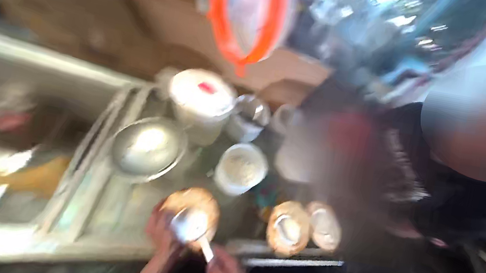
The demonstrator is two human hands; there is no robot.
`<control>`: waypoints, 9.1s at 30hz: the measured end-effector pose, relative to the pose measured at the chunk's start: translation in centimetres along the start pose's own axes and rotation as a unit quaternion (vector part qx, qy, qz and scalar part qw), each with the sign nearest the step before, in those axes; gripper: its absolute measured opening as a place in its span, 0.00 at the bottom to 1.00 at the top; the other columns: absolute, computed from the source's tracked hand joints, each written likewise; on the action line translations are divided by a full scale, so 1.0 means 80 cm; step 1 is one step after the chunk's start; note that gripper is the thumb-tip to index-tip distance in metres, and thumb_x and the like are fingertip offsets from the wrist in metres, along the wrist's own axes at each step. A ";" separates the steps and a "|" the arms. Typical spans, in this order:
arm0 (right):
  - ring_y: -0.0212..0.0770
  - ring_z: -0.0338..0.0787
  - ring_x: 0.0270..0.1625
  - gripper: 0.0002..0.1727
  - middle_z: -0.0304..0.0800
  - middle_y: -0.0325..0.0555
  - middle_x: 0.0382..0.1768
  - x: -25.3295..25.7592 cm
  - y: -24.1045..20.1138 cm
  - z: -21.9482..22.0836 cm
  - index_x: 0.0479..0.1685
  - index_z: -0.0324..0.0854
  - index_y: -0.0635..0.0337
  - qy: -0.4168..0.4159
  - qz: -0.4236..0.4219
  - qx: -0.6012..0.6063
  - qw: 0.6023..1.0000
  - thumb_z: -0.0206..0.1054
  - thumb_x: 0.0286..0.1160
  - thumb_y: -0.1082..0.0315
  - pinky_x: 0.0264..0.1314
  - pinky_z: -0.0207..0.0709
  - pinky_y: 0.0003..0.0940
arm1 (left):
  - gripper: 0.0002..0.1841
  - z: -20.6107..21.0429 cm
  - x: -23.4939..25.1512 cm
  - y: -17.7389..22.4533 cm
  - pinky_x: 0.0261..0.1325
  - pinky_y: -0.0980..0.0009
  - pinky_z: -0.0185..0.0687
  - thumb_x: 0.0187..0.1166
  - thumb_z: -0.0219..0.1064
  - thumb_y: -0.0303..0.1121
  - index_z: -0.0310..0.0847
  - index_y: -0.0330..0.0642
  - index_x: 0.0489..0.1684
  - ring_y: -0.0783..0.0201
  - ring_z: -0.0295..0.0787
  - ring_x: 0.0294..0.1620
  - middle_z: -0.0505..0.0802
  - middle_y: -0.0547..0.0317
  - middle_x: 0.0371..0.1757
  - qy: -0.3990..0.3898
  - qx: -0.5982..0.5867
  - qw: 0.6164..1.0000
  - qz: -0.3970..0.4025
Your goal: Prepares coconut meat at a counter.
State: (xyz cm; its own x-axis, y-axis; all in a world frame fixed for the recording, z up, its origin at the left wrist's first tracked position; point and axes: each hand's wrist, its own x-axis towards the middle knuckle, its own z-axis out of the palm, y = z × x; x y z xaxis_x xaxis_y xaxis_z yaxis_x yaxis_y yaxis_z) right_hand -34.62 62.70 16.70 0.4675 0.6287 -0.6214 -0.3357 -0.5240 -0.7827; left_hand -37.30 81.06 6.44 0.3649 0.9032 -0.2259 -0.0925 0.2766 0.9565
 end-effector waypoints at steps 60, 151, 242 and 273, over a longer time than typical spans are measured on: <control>0.59 0.88 0.65 0.25 0.88 0.61 0.62 0.095 -0.064 -0.013 0.83 0.72 0.55 -0.133 0.023 -0.369 0.920 0.50 0.91 0.62 0.69 0.78 0.61 | 0.20 0.020 0.046 -0.007 0.62 0.53 0.82 0.89 0.50 0.37 0.85 0.39 0.64 0.57 0.87 0.59 0.91 0.48 0.60 -0.118 0.159 0.973 -0.121; 0.41 0.84 0.17 0.35 0.87 0.52 0.48 -0.003 -0.081 -0.069 0.90 0.48 0.54 -0.100 -0.067 0.258 0.958 0.58 0.90 0.55 0.13 0.81 0.32 | 0.42 0.021 -0.054 0.115 0.54 0.52 0.92 0.48 0.82 0.62 0.81 0.60 0.70 0.57 0.95 0.55 0.95 0.55 0.57 -0.173 -0.256 0.948 -0.070; 0.48 0.94 0.43 0.28 0.95 0.51 0.46 0.074 -0.060 -0.087 0.80 0.78 0.53 0.414 -0.094 -0.194 0.884 0.62 0.86 0.51 0.51 0.87 0.52 | 0.28 -0.044 0.071 0.074 0.49 0.60 0.94 0.85 0.49 0.61 0.86 0.47 0.52 0.62 0.96 0.48 0.97 0.54 0.46 -0.298 -0.198 0.864 -0.354; 0.34 0.85 0.23 0.15 0.90 0.41 0.29 0.021 0.070 -0.035 0.53 0.81 0.65 0.359 -0.036 0.158 0.919 0.57 0.91 0.60 0.26 0.82 0.28 | 0.39 0.003 0.047 0.038 0.55 0.51 0.91 0.88 0.27 0.64 0.79 0.45 0.65 0.53 0.93 0.54 0.94 0.46 0.53 -0.360 -0.088 0.791 -0.487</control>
State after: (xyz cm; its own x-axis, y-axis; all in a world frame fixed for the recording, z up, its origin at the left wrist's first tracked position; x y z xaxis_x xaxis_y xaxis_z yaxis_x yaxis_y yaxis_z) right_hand -33.40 59.22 11.38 0.8790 0.0546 -0.4738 -0.4503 -0.2324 -0.8621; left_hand -35.97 85.23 8.56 0.7699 -0.1704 -0.6150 0.4530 0.8248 0.3385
